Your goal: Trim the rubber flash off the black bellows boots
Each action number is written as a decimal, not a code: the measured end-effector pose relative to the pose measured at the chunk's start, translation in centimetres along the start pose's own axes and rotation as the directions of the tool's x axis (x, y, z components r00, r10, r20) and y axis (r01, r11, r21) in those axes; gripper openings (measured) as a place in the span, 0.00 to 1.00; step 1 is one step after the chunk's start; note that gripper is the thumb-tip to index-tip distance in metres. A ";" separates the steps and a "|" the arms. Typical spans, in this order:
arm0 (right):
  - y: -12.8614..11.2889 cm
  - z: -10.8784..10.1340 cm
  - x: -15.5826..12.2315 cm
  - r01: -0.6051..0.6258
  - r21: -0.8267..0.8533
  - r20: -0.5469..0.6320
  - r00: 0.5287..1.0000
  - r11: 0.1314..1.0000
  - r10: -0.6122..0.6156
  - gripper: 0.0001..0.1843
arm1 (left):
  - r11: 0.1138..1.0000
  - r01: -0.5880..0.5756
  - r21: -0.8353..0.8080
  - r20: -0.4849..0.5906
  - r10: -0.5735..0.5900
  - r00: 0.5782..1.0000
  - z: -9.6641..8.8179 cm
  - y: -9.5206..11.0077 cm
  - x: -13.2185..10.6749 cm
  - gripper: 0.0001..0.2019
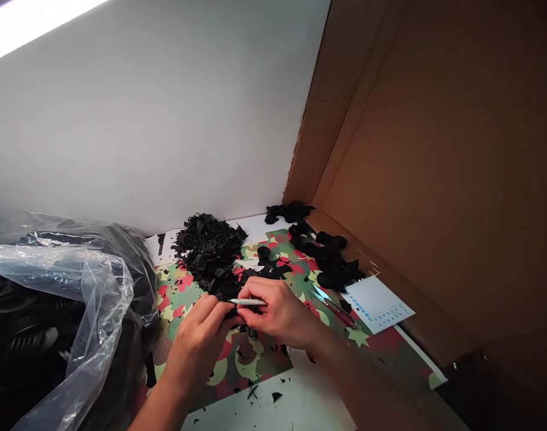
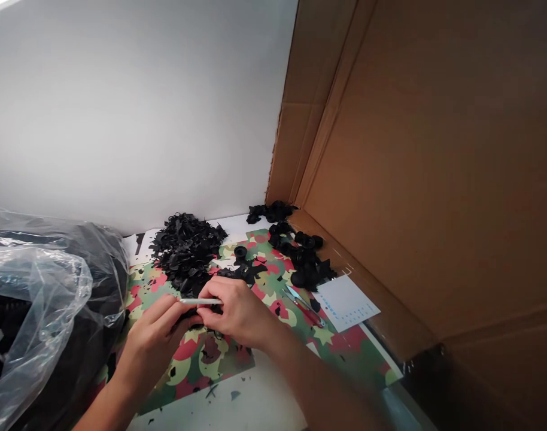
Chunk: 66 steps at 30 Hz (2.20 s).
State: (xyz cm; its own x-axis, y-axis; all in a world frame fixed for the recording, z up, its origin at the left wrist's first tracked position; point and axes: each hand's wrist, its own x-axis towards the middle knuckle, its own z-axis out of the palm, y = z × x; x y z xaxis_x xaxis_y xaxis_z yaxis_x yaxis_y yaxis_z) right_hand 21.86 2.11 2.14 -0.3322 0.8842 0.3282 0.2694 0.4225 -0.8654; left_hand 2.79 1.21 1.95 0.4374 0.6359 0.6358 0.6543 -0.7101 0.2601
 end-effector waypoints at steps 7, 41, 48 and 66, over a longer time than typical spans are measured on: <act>0.2 0.5 -0.1 0.087 -0.100 0.013 0.996 0.991 -0.087 0.08 | 0.999 -0.031 -0.022 -0.050 0.030 0.998 0.0 0.5 0.2 0.14; 0.8 0.7 0.4 -0.127 0.217 -0.260 0.948 0.968 0.183 0.12 | -0.206 0.498 -0.842 0.502 -0.636 0.586 0.4 -0.1 0.5 0.22; 1.0 1.5 0.4 0.021 -0.087 -0.308 0.950 0.996 -0.047 0.06 | 0.113 0.630 -0.768 0.439 -0.623 0.647 0.7 0.1 0.1 0.19; 0.1 3.4 -0.4 0.058 0.053 0.061 0.996 0.997 -0.061 0.11 | 0.152 0.536 -0.831 0.163 -0.854 0.494 0.2 -0.2 1.3 0.20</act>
State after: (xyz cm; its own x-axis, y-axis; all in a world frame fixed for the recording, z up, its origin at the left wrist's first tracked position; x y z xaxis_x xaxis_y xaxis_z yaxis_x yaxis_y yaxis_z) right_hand 18.95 1.09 0.60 -0.4023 0.8430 0.3571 0.2015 0.4621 -0.8636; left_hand 3.34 2.27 2.62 -0.2416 0.9700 -0.0263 -0.1790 -0.0179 0.9837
